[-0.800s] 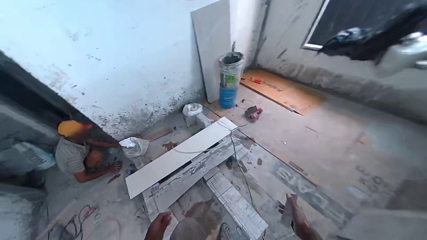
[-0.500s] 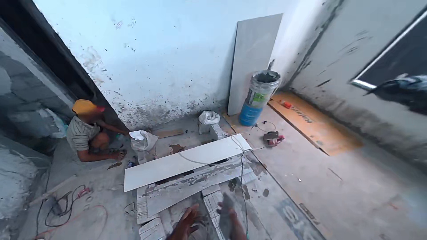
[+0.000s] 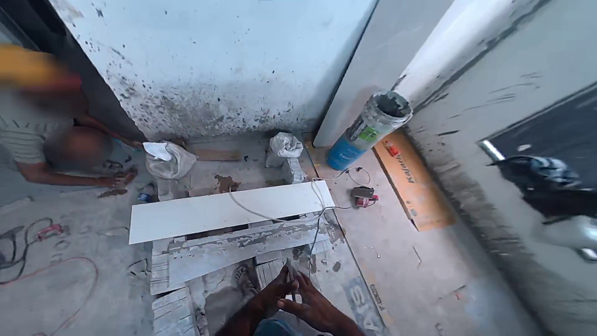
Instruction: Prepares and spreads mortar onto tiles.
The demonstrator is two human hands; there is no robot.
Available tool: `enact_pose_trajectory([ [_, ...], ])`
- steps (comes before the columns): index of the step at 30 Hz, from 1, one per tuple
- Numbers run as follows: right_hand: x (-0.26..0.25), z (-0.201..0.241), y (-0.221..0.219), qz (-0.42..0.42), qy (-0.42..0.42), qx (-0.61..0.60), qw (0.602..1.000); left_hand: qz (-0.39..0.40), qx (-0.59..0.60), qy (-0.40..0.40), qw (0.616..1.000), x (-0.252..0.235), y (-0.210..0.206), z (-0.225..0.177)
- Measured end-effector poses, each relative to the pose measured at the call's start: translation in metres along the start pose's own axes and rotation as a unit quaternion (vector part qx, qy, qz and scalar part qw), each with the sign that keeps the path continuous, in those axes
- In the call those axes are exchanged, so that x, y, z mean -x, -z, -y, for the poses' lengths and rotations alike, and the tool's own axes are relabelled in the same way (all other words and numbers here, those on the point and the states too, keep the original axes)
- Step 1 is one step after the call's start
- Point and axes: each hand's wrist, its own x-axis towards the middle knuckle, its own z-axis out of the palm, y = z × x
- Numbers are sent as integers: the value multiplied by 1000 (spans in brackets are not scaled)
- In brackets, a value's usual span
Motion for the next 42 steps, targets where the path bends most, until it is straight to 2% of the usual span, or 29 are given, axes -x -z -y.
enact_pose_trajectory([
  [5,-37,20,-7,-8,26,30,999,-94,9,-18,995,-8,19,-30],
  [8,-50,15,1,43,22,82,995,-182,29,-51,982,-15,54,-23],
  [12,-60,-4,20,106,-24,178,978,-312,96,-57,943,-4,82,-33],
  [16,-70,-48,49,106,-70,180,976,-394,175,-113,895,10,99,-38],
  [19,-81,-96,74,102,-100,151,978,-423,208,-143,870,17,105,-36],
  [23,-108,-202,108,76,-161,43,983,-374,257,-215,865,12,94,-32],
  [26,-119,-284,141,72,-242,15,967,-324,258,-281,866,-15,77,-26],
  [28,-119,-329,165,86,-284,2,955,-336,221,-281,871,-37,52,-20],
  [31,-125,-365,204,90,-292,-42,951,-414,158,-178,879,-80,-6,-18],
  [34,-144,-388,237,55,-269,-82,958,-404,76,-10,912,-120,-45,-4],
  [36,-170,-407,249,21,-261,-86,961,-383,-7,95,919,-152,-39,12],
  [38,-194,-432,245,2,-261,-91,961,-360,-87,184,911,-177,-24,34],
  [40,-219,-459,230,25,-276,-89,957,-359,-116,250,892,-196,-10,62],
  [42,-250,-487,206,61,-293,-86,950,-386,-104,277,873,-223,10,89],
])
